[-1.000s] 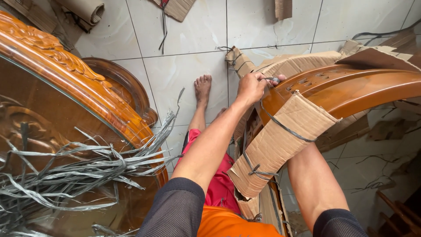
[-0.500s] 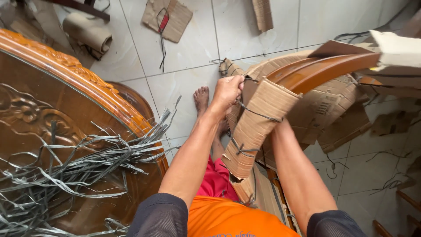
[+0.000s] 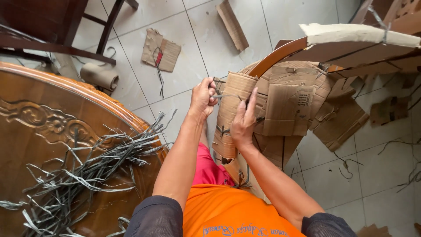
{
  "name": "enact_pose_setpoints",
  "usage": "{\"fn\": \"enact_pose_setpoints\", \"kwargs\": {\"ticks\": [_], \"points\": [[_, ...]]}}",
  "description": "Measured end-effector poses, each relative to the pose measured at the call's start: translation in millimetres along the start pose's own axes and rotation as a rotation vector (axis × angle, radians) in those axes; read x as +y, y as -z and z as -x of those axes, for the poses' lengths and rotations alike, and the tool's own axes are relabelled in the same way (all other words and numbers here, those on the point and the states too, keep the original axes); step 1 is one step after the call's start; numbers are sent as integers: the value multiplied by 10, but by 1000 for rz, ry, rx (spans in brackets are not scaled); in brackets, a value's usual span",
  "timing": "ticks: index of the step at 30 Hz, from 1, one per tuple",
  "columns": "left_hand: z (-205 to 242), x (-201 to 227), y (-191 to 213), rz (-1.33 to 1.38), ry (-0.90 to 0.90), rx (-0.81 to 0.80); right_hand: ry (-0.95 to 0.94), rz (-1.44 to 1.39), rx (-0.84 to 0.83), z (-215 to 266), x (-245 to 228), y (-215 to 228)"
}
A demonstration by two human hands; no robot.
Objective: The person packages a wooden chair frame by wrapping cardboard around the frame and securing it with plastic ties, pulling the ties tight and knotting them by hand.
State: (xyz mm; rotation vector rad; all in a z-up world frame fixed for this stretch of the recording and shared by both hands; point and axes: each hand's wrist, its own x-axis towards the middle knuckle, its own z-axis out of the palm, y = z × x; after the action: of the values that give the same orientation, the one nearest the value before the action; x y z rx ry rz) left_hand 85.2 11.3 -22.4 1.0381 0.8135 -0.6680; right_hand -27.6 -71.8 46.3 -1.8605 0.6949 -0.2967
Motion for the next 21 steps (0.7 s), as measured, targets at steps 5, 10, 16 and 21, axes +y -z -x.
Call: {"fn": "enact_pose_setpoints", "kwargs": {"ticks": [5,10,16,21], "points": [[159,52,28,-125,-76,-10,197,138,53,82,79,87],[372,152,-53,-224,-123,-41,199,92,148,-76,147,169],[661,329,-212,-347,-229,-174,216,111,126,-256,466,354],[630,389,-213,-383,-285,-205,337,197,43,-256,350,421]]}}
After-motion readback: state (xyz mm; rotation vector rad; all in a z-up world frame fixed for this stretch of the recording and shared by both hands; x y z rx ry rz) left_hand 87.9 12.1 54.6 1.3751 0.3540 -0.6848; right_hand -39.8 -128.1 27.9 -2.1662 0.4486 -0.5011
